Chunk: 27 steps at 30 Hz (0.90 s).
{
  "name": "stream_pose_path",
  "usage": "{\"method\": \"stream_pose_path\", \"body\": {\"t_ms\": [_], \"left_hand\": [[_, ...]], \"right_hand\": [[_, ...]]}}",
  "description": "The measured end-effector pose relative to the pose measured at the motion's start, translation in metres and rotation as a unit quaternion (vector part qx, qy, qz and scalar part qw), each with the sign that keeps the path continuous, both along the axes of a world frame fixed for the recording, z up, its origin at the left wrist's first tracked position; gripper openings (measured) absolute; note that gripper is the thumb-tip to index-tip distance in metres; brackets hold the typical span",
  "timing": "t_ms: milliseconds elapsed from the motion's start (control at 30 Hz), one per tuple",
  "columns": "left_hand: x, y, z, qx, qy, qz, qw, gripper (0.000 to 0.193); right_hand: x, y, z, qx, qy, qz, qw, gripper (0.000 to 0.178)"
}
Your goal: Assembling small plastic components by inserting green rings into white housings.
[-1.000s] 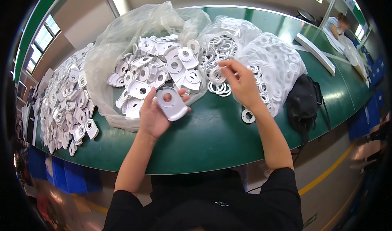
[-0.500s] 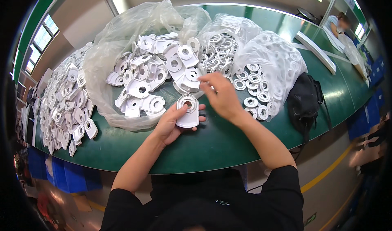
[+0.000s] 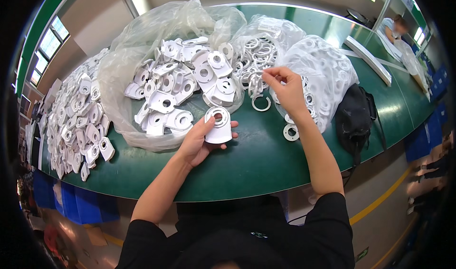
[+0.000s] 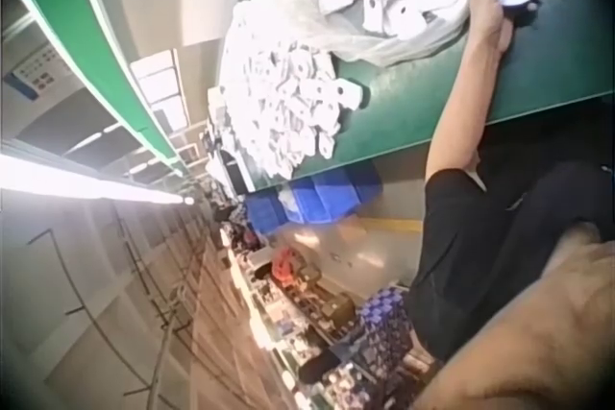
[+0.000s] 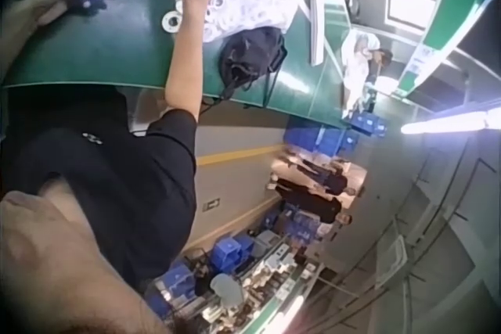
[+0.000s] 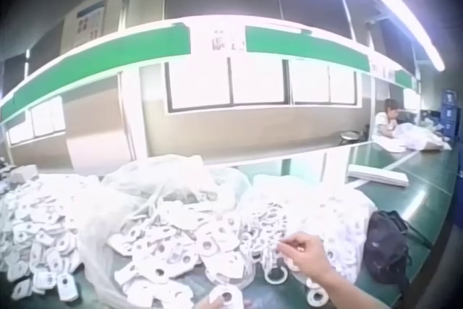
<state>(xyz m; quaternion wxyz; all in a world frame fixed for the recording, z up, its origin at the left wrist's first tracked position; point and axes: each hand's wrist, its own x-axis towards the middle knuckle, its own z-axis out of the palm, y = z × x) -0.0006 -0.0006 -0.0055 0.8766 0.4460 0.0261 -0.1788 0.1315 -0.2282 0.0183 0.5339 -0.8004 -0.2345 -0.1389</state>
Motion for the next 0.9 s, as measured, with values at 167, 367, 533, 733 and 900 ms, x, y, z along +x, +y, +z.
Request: {"method": "stream_pose_path", "body": {"t_ms": [167,367,533,733,900], "left_hand": [[0.000,-0.002,-0.001,0.046,-0.020,-0.002,0.999,0.041],[0.002,0.003,-0.003,-0.046,0.015,-0.012,0.999,0.054],[-0.001,-0.001,0.004,-0.011,-0.007,0.005,1.000,0.044],[0.000,0.003,0.006,-0.022,-0.017,-0.009,1.000,0.059],[0.000,0.002,0.005,-0.013,-0.017,-0.007,1.000,0.058]], "right_hand": [[-0.004,0.007,0.001,0.349,0.314,0.055,0.881,0.016],[-0.013,0.013,0.005,0.360,0.412,0.090,0.833,0.013],[-0.037,0.031,-0.001,0.157,0.230,0.192,0.941,0.015],[-0.041,0.037,-0.006,-0.112,-0.260,0.237,0.929,0.029],[-0.039,0.036,-0.008,-0.180,-0.327,0.204,0.905,0.026]]}}
